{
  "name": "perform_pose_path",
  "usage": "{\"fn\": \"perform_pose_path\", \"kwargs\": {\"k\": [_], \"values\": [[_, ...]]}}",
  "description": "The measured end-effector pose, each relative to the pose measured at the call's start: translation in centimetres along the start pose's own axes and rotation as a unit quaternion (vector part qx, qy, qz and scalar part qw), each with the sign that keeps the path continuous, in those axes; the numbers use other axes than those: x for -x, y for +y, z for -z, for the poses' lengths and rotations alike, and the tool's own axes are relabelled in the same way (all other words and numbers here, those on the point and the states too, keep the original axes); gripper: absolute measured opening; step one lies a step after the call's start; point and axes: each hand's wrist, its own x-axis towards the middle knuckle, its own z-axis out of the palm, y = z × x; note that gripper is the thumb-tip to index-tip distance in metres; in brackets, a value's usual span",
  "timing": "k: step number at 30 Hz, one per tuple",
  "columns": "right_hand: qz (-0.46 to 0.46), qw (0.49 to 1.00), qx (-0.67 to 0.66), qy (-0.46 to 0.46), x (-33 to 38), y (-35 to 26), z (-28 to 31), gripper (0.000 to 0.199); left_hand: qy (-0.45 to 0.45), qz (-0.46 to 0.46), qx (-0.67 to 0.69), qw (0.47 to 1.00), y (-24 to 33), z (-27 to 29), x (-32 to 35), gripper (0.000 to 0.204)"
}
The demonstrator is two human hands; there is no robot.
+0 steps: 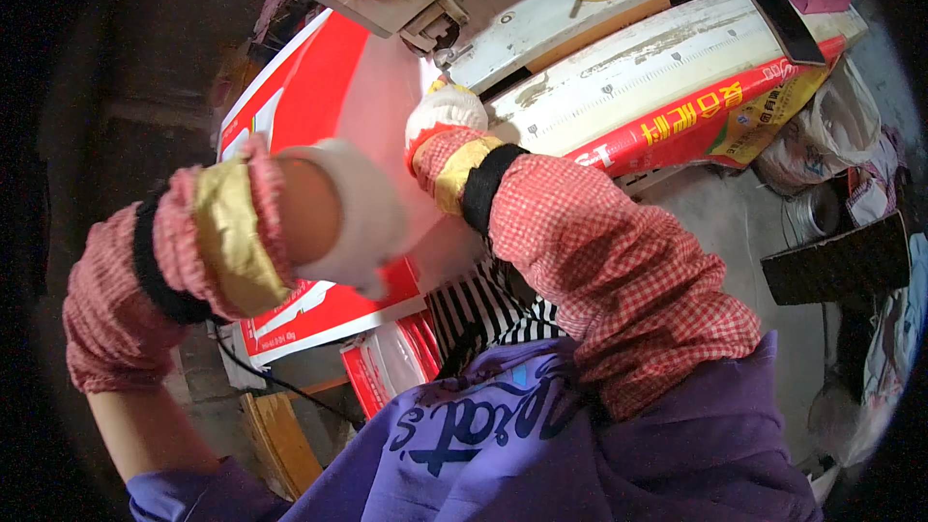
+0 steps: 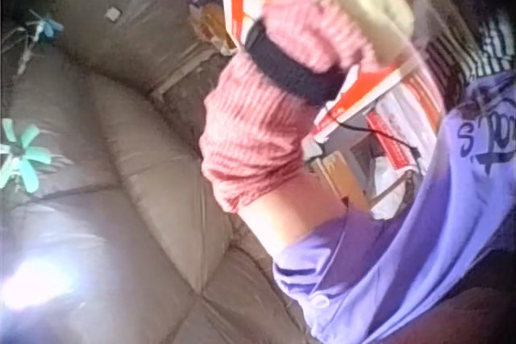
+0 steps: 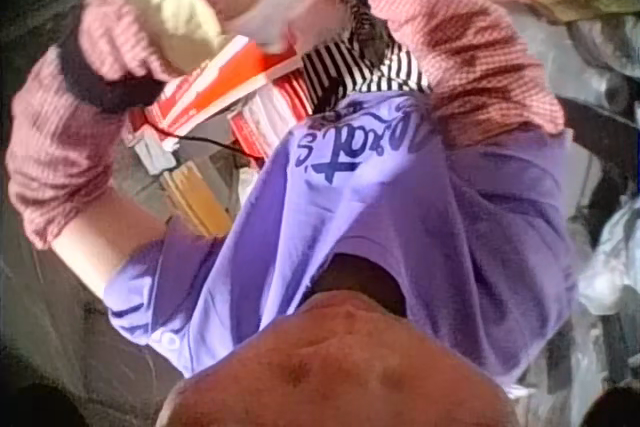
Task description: Sewing or sealing large industrial plastic bags using an industrial machine.
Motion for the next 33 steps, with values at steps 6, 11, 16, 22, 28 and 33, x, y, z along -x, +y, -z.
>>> {"fn": "perform_pose_path", "kwargs": {"k": [6, 11, 16, 22, 28, 33], "values": [[-0.049, 0.99, 0.044, 0.125, 7.4, 8.2, -2.9, 0.029, 0.18, 0.051, 0.066, 0.98, 2.6, -8.8, -1.2, 0.044], [-0.037, 0.994, 0.009, 0.099, 4.7, 5.2, -1.1, 0.026, 0.12, -0.164, -0.052, 0.978, 4.1, 1.7, 0.3, 0.015], [-0.014, 0.997, -0.018, 0.076, 3.2, 4.4, 0.1, 0.024, 0.049, 0.11, -0.085, 0.989, 0.6, 2.8, 1.7, 0.027], [0.009, 0.997, -0.065, 0.029, 1.5, 3.5, 0.7, 0.021, 0.164, 0.034, 0.266, 0.949, 2.7, -3.4, 1.8, 0.056], [0.049, 0.995, -0.092, -0.008, -0.2, 1.7, 1.8, 0.019, 0.053, -0.055, 0.066, 0.995, 0.6, 3.9, 0.5, 0.021], [0.052, 0.992, -0.11, -0.032, -0.6, 1.3, 2.9, 0.018, 0.005, -0.105, 0.052, 0.993, 1.5, 0.4, 2.4, 0.029]]}}
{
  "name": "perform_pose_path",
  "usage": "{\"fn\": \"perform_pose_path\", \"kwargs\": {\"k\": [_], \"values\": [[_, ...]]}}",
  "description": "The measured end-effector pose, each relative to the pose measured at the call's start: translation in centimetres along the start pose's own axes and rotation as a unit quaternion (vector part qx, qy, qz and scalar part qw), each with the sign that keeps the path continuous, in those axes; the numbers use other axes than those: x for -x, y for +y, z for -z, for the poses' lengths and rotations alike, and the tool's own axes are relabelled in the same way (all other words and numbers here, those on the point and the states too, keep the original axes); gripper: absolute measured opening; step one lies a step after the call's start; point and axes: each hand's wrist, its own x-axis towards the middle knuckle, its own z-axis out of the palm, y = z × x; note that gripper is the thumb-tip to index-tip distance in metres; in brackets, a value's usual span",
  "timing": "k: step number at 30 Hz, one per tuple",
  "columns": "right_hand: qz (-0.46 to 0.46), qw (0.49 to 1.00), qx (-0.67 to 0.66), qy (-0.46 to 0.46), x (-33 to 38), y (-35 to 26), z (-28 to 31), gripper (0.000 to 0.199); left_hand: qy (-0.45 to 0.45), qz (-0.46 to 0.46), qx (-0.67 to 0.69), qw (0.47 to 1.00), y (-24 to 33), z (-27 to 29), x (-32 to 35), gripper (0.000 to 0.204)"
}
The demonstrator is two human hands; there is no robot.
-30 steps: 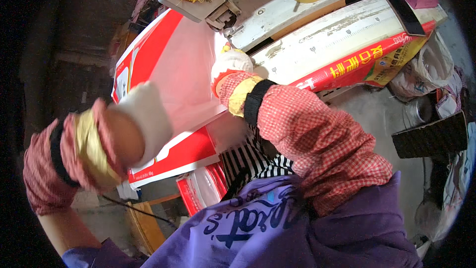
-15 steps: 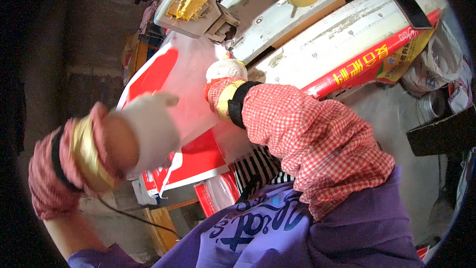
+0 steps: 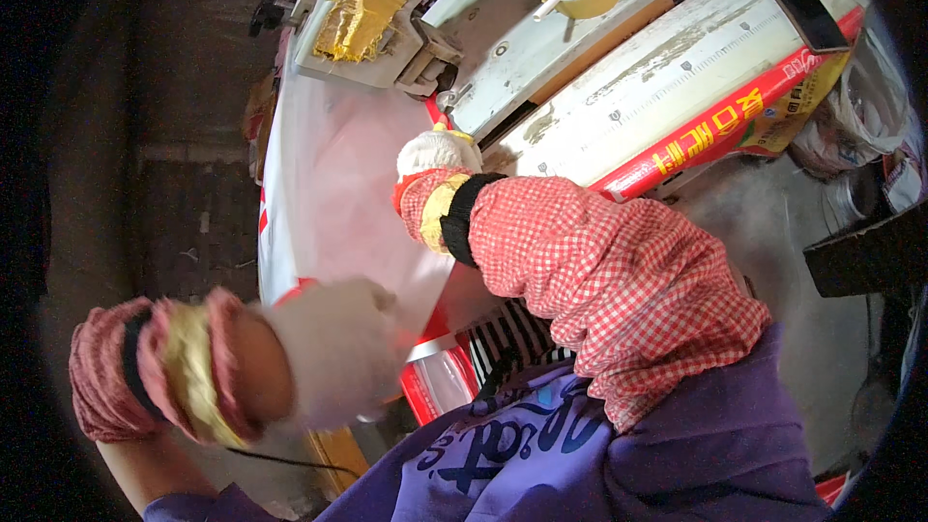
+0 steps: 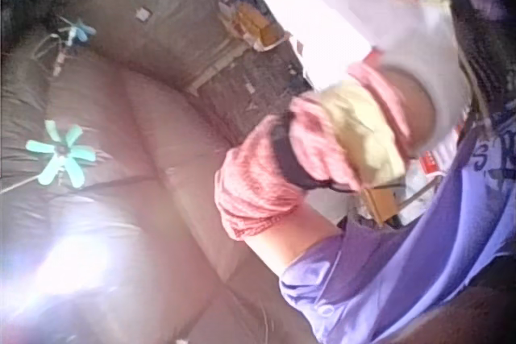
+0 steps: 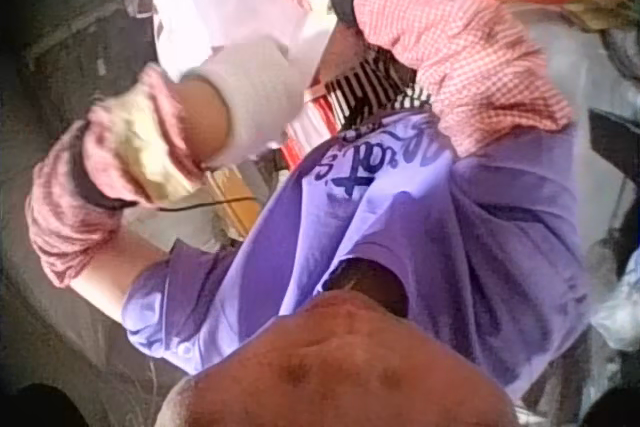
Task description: Sewing or sealing large industrial plastic bags using an industrial machine.
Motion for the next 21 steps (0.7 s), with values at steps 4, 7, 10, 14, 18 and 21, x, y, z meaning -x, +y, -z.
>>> {"fn": "perform_pose_path", "kwargs": {"k": [4, 7, 10, 14, 18, 21], "values": [[-0.055, 0.988, 0.111, -0.097, -2.1, -0.4, 0.3, 0.015, 0.142, -0.003, 0.037, 0.989, 0.7, 1.5, -1.6, 0.029], [0.054, 0.976, 0.03, -0.209, -5.5, -0.1, -3.4, 0.016, 0.232, -0.036, 0.038, 0.971, 0.5, 0.5, -3.0, 0.016], [0.021, 0.988, 0.053, -0.146, -5.4, 1.0, -3.0, 0.011, 0.316, -0.03, 0.065, 0.946, 0.6, 0.0, -3.4, 0.012], [0.002, 0.994, 0.083, -0.071, -4.1, 0.7, -3.6, 0.005, 0.343, -0.056, 0.037, 0.937, -1.4, -0.1, -3.6, 0.013], [-0.035, 0.992, 0.124, 0.014, -2.3, 2.4, -2.9, 0.007, 0.381, -0.058, -0.075, 0.92, -6.7, 1.1, -1.6, 0.016], [-0.038, 0.987, 0.143, 0.07, -1.0, 1.1, -3.1, 0.012, 0.345, 0.147, -0.095, 0.922, -13.2, 0.4, 0.5, 0.021]]}}
